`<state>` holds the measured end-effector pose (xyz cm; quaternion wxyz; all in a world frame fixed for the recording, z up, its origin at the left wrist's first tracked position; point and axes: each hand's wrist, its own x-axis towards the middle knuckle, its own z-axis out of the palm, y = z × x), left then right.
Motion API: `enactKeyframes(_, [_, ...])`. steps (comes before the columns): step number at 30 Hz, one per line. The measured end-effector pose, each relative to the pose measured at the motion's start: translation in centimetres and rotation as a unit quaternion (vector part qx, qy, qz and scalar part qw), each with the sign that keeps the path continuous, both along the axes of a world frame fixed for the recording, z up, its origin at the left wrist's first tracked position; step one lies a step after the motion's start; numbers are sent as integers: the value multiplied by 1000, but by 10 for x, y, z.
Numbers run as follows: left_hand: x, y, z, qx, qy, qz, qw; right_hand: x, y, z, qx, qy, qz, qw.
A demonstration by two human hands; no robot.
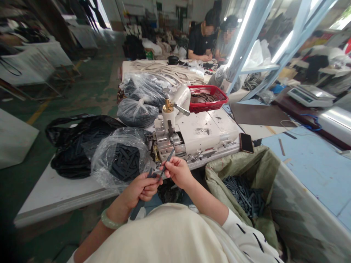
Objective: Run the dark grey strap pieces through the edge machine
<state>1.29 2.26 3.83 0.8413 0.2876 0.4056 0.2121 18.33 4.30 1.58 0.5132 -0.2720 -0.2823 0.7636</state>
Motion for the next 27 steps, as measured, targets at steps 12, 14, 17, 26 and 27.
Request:
enactKeyframes(12, [0,1,3,49,37,22,998,-1,6,-2,-63,-91,-59,992])
enactKeyframes(14, [2,1,3,64,51,24,996,-2,5,-3,-63,-97,-60,992])
enactKeyframes(17, [3,0,0,75,65,25,995,-3,4,-5,-55,-101,-53,992])
enactKeyframes(26, [-5,1,-9,101,95,60,988,-1,31,-11,-48,-188,-118,974])
enactKeyframes(27, [-7,1,-9,98,93,65,989,0,37,-11,-57,-200,-122,971])
